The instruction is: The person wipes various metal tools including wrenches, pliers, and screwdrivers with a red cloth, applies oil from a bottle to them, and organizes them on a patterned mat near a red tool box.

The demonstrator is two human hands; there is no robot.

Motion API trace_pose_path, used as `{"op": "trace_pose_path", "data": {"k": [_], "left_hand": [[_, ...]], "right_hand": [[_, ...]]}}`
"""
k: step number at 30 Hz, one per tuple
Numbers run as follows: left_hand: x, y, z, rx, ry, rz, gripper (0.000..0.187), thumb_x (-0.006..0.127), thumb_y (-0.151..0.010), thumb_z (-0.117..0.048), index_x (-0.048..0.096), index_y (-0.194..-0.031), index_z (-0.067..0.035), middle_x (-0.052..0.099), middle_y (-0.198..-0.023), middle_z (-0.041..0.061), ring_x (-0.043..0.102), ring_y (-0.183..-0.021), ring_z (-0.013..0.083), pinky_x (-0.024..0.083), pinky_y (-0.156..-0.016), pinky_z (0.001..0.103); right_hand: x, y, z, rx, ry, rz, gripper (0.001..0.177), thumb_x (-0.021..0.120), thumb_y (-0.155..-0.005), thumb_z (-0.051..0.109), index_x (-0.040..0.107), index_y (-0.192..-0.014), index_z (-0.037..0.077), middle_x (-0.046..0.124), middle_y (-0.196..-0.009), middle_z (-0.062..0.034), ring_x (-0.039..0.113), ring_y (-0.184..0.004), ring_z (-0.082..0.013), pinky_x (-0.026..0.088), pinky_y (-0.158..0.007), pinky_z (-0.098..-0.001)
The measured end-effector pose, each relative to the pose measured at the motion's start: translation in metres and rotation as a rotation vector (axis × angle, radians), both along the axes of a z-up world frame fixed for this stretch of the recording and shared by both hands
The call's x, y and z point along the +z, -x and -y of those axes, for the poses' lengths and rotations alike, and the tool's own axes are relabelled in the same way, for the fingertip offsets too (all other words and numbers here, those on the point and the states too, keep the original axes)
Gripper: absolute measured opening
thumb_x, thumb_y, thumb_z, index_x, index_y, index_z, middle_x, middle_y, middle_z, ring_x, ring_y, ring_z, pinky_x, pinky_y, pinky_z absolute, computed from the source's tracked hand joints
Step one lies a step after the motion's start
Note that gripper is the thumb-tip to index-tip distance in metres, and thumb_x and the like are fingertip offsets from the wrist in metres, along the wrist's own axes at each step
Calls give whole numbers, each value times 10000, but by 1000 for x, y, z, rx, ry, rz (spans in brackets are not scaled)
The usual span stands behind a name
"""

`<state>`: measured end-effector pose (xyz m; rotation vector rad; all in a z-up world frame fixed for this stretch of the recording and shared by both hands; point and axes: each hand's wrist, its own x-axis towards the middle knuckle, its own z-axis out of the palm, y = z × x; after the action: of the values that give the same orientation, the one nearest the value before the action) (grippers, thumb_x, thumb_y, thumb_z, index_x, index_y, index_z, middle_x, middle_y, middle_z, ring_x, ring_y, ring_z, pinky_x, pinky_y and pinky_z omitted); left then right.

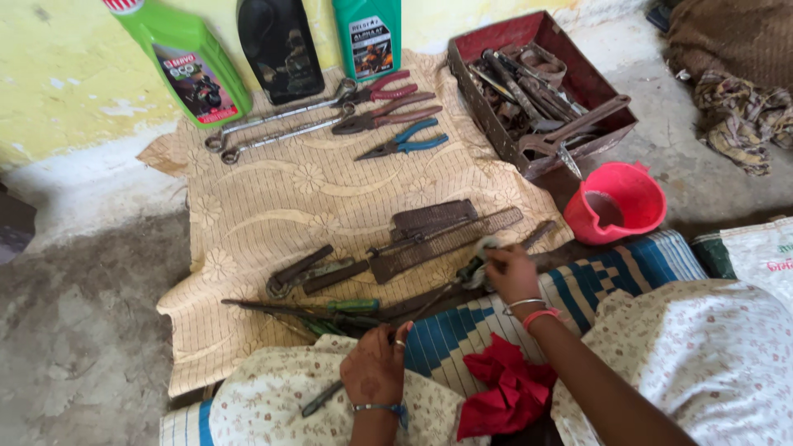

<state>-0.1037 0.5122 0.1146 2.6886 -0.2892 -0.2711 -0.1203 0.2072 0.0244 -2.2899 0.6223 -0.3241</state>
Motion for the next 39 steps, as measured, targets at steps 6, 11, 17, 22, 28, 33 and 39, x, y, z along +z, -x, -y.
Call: {"op": "trace_pose_path", "data": {"k": [6, 11, 17, 22, 28, 33, 39], "left_hand": [[-30, 2, -6, -49, 36, 55, 342, 631, -945, -425, 690, -1078, -116, 726, -1052, 64, 703, -927, 272, 557, -783, 401], [-35, 2, -8, -99, 131, 316, 316, 651, -862, -326, 695, -1068, -90, 733, -1040, 93, 701, -876, 307, 548, -687, 425], [-12, -2, -3, -109, -107, -13, 287, 614, -995, -420, 681, -1021, -141, 722, -991, 31, 715, -802, 243, 557, -662, 375], [-32, 0, -4, -62, -59, 102, 397, 655, -935, -444, 648, -1194, -143, 705, -1127, 55, 709, -921, 266, 571, -746, 402], [-58, 2, -7, -119, -75, 84, 464, 602, -925, -379, 574, -1328, -151, 641, -1297, 64, 680, -1045, 282, 569, -823, 414], [-24, 2, -2, -72, -100, -111, 363, 538, -1007, -455, 603, -1229, -176, 644, -1201, 63, 672, -953, 295, 567, -755, 440], [-13, 3, 1, -52, -54, -16, 328, 538, -986, -454, 644, -1013, -145, 690, -1007, 50, 703, -838, 262, 567, -701, 402]], "right_hand": [[-27, -5, 7, -135, 128, -19, 247, 790, -824, 92, 791, -1070, 73, 658, -1085, -169, 714, -909, -296, 594, -833, -380], [-26, 5, -19, 86, 56, 70, 306, 758, -777, 27, 827, -1070, 80, 665, -999, -155, 710, -869, -279, 589, -788, -365], [-35, -6, 52, -193, -309, -128, 253, 706, -932, 136, 776, -1173, 167, 768, -1061, -115, 761, -912, -244, 623, -791, -324], [-33, -7, 2, -95, 209, -14, 320, 679, -867, 13, 789, -1131, 155, 633, -1185, -153, 703, -908, -288, 597, -801, -357], [-37, 13, -21, 65, -449, 189, 313, 658, -888, 16, 765, -1175, 80, 652, -1073, -148, 693, -888, -225, 582, -736, -312], [-30, -4, 50, -207, -404, -106, 291, 634, -969, 84, 764, -1227, 122, 763, -1074, -154, 694, -875, -222, 553, -771, -314], [-20, 0, -9, -39, 231, 2, 417, 642, -862, -16, 753, -1242, 117, 620, -1171, -200, 648, -1014, -348, 555, -905, -409]]}}
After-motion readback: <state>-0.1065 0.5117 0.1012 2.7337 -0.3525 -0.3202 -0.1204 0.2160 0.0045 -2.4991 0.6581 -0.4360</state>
